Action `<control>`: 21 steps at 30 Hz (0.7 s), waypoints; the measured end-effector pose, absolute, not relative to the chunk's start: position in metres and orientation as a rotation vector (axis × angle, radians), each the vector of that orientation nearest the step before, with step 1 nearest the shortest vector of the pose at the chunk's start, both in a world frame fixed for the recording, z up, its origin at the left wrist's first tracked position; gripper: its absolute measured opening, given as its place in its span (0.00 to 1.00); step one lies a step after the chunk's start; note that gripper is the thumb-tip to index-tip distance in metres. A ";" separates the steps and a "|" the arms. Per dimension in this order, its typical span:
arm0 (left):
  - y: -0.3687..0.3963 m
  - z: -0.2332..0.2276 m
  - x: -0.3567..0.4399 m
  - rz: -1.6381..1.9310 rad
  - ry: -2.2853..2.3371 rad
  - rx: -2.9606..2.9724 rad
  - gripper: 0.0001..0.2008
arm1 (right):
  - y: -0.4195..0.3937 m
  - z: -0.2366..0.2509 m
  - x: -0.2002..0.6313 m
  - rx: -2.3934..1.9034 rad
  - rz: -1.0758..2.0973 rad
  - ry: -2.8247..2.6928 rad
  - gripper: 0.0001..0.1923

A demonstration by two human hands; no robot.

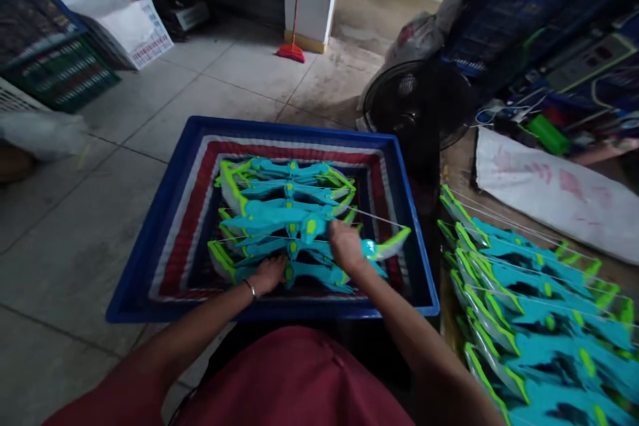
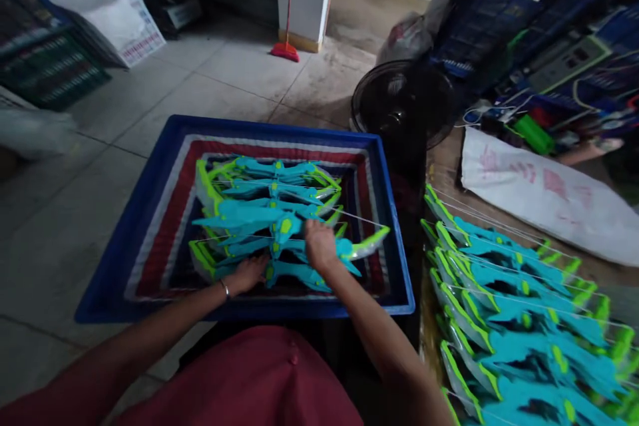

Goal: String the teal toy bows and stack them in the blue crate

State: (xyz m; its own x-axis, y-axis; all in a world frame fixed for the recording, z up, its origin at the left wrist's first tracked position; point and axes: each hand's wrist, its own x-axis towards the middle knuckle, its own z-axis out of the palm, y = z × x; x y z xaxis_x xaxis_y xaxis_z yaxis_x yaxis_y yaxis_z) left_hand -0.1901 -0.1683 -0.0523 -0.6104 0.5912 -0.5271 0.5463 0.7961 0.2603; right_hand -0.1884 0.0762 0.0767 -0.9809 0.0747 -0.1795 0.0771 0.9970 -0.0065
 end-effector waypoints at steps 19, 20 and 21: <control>-0.164 -0.047 -0.212 0.112 2.462 0.597 0.37 | 0.002 -0.080 -0.210 -0.156 -0.089 2.639 0.13; -0.163 -0.047 -0.212 0.088 2.447 0.599 0.37 | 0.002 -0.075 -0.212 -0.147 -0.122 2.636 0.13; -0.161 -0.045 -0.211 0.062 2.434 0.601 0.36 | 0.003 -0.067 -0.212 -0.133 -0.157 2.633 0.13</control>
